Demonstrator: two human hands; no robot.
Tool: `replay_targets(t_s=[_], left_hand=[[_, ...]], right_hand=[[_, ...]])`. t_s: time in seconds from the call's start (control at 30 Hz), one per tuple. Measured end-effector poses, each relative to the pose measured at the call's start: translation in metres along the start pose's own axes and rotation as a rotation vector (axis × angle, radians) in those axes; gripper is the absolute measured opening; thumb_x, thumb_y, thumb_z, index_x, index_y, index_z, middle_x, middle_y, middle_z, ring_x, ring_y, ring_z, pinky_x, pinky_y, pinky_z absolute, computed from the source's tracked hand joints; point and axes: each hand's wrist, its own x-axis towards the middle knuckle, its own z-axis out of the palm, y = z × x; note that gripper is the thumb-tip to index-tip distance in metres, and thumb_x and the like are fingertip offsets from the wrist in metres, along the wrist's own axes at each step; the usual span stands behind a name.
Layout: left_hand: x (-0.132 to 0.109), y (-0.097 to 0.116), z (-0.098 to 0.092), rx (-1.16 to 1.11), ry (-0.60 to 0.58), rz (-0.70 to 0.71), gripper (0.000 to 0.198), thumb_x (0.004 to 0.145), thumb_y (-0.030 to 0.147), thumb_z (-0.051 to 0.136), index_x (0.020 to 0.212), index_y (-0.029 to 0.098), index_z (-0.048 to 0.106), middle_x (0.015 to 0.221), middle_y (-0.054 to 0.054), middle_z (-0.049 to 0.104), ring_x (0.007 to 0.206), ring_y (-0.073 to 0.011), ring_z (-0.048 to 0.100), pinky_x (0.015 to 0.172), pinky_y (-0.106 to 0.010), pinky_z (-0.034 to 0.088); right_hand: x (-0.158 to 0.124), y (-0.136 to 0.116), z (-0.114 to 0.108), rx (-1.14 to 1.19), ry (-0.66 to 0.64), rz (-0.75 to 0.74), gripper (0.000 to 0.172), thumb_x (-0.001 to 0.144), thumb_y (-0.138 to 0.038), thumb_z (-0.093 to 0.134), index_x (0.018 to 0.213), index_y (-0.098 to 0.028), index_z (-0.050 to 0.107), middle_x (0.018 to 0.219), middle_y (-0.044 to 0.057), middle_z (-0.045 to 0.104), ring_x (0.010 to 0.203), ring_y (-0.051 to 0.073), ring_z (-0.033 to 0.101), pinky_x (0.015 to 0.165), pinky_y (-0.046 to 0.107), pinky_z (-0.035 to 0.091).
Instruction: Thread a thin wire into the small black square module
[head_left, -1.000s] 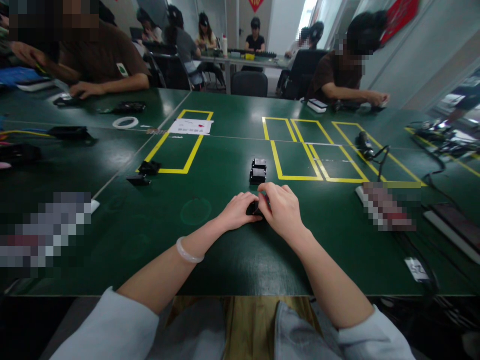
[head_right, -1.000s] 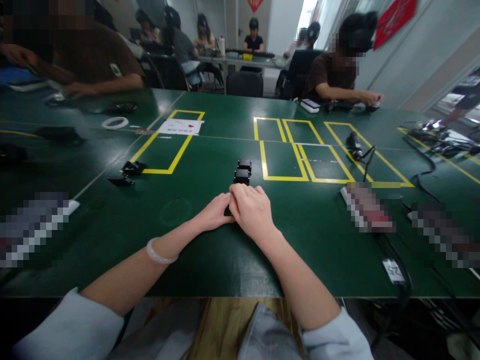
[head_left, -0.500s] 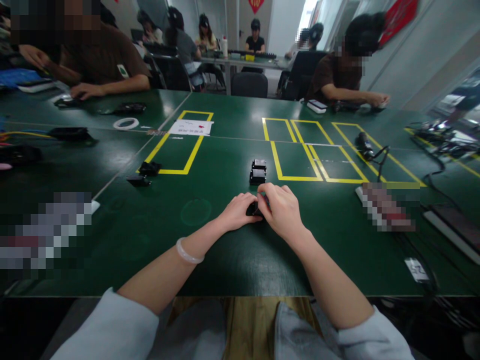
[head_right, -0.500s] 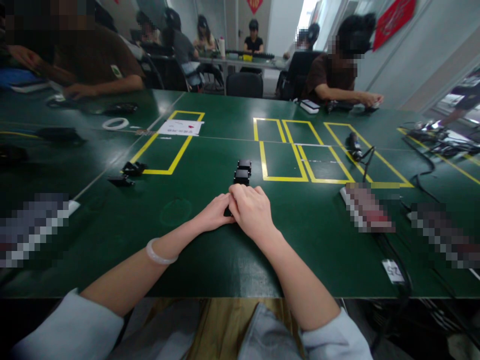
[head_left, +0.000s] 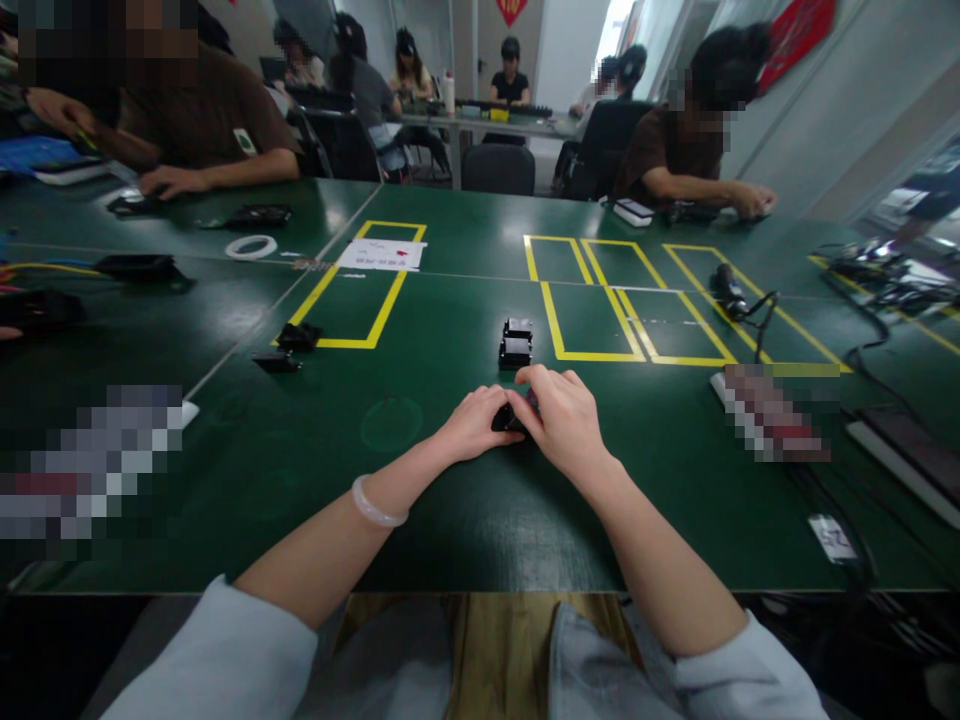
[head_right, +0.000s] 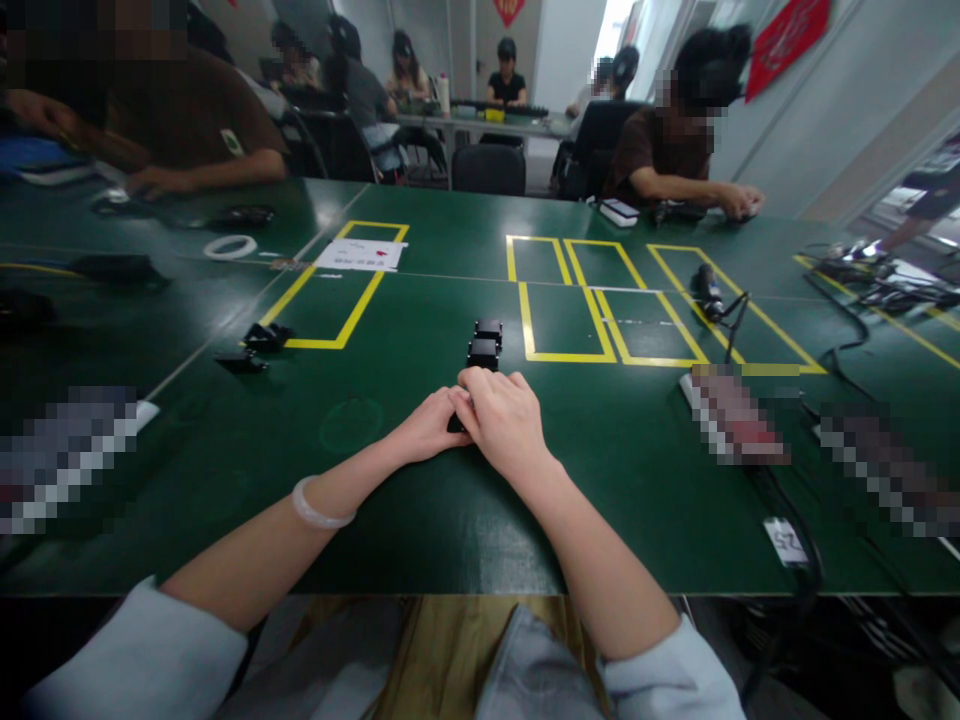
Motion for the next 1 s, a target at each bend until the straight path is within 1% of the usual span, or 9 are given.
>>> replay_targets(t_s=[0.2,0.4,0.6,0.7,0.8,1.0], left_hand=[[-0.0002,-0.0014,0.0017,0.002,0.01,0.009,0.038,0.076,0.04,0.072,0.104,0.02,0.057,0.105,-0.006,0.061,0.097,-0.0267,0.057,0.086,-0.041,0.045],[-0.0002,-0.0011,0.0016,0.013,0.003,-0.001,0.034,0.077,0.042,0.07,0.098,0.019,0.056,0.102,-0.006,0.061,0.095,-0.0262,0.057,0.084,-0.041,0.046],[-0.0007,-0.0034,0.0034,0.001,0.013,0.003,0.038,0.076,0.04,0.072,0.106,0.021,0.057,0.107,-0.006,0.061,0.098,-0.027,0.057,0.087,-0.042,0.045],[-0.0009,-0.0033,0.0031,-0.005,0.007,-0.003,0.034,0.077,0.039,0.071,0.102,0.02,0.058,0.104,-0.006,0.061,0.096,-0.0262,0.056,0.086,-0.042,0.045],[-0.0009,-0.0031,0.0027,-0.002,0.003,0.0,0.032,0.077,0.04,0.07,0.099,0.019,0.058,0.102,-0.006,0.06,0.094,-0.0255,0.056,0.085,-0.041,0.045],[-0.0009,-0.0025,0.0021,0.003,0.018,0.012,0.038,0.076,0.041,0.072,0.103,0.02,0.056,0.105,-0.006,0.061,0.096,-0.0261,0.056,0.085,-0.041,0.045]], right_hand=[[-0.0006,0.001,0.0013,-0.007,-0.004,-0.005,0.016,0.095,-0.023,0.04,0.093,-0.019,0.055,0.078,0.002,0.065,0.068,0.014,0.055,0.071,0.029,0.033],[0.0003,0.0002,0.0,0.01,-0.009,-0.008,0.019,0.097,-0.03,0.042,0.093,-0.019,0.056,0.077,0.002,0.064,0.068,0.015,0.056,0.07,0.029,0.032],[-0.0003,0.0,0.0004,0.016,-0.019,0.002,0.018,0.097,-0.024,0.038,0.095,-0.019,0.056,0.083,0.003,0.066,0.071,0.015,0.057,0.072,0.03,0.033],[-0.0002,0.0003,0.0006,0.024,-0.019,0.0,0.018,0.097,-0.028,0.039,0.095,-0.02,0.055,0.084,0.003,0.067,0.071,0.015,0.057,0.072,0.03,0.033],[0.0001,0.0005,0.0006,0.012,-0.016,-0.011,0.019,0.097,-0.032,0.042,0.093,-0.02,0.055,0.081,0.002,0.066,0.069,0.015,0.056,0.072,0.03,0.034],[-0.0004,-0.0004,0.002,0.006,-0.017,-0.001,0.015,0.094,-0.021,0.04,0.096,-0.019,0.055,0.081,0.002,0.065,0.069,0.015,0.055,0.072,0.03,0.034]])
